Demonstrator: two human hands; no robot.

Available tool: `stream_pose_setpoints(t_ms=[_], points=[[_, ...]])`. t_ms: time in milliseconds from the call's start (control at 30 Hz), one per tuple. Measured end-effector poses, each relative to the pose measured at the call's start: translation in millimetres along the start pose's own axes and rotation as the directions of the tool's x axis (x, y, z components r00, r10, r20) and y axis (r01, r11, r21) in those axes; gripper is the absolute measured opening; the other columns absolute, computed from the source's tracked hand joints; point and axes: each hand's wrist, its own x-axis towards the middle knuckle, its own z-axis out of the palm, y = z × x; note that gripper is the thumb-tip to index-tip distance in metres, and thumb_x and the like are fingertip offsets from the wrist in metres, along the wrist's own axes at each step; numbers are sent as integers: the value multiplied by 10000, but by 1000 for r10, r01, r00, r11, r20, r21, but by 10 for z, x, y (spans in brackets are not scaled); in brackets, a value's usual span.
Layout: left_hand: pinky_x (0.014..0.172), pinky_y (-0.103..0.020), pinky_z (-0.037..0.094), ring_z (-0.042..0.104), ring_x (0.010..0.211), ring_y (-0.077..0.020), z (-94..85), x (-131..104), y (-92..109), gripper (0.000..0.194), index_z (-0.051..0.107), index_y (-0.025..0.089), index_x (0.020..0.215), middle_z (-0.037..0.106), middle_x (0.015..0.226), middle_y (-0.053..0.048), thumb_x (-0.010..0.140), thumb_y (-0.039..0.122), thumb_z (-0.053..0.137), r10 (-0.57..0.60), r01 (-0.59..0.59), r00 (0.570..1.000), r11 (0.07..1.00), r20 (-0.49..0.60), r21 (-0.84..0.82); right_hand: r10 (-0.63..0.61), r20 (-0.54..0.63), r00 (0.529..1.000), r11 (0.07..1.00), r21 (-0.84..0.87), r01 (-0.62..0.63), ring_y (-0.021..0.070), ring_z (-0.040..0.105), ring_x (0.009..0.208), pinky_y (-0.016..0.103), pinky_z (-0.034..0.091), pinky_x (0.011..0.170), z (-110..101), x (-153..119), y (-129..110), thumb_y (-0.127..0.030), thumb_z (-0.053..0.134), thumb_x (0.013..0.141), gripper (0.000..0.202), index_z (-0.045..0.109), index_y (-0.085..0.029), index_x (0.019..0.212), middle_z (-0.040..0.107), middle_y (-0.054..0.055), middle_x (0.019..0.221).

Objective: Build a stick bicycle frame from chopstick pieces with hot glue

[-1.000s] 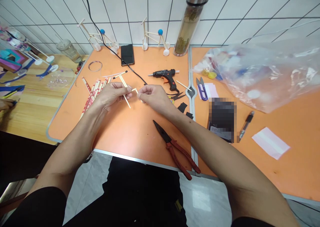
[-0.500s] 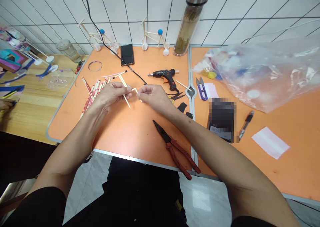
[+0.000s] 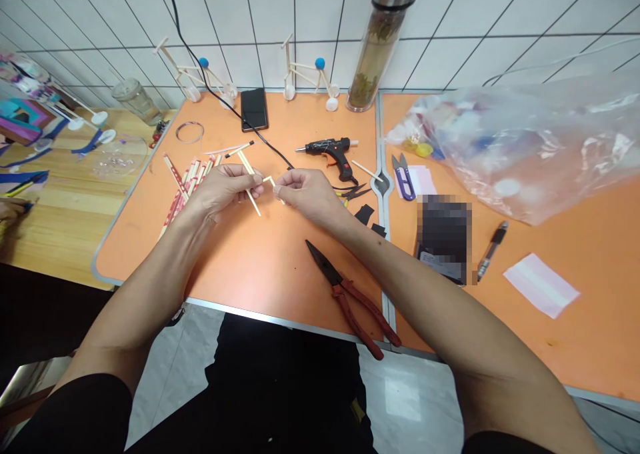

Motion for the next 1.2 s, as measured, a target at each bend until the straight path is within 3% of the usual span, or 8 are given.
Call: stream_pose_setpoints(t_ms=[700, 1200], points=[[717, -252, 605, 707, 659, -118, -69, 98, -137, 325, 795, 138, 782, 808, 780, -58, 671, 340, 1024, 38, -38, 999, 999, 12, 4, 12, -11, 1000, 1000, 0, -12, 141, 579, 683, 288, 461, 685, 6, -8, -7, -232, 798, 785, 66, 750, -190, 802, 697, 6, 737], [712, -251, 590, 688, 644, -116, -24, 30, -36, 263, 788, 136, 750, 754, 700, -24, 666, 250, 1009, 10, -10, 1000, 1000, 18, -10, 27, -24, 999, 1000, 3, -27, 140, 574, 691, 287, 443, 681, 10, -27, -19, -233, 790, 797, 67, 752, -183, 821, 702, 8, 740]])
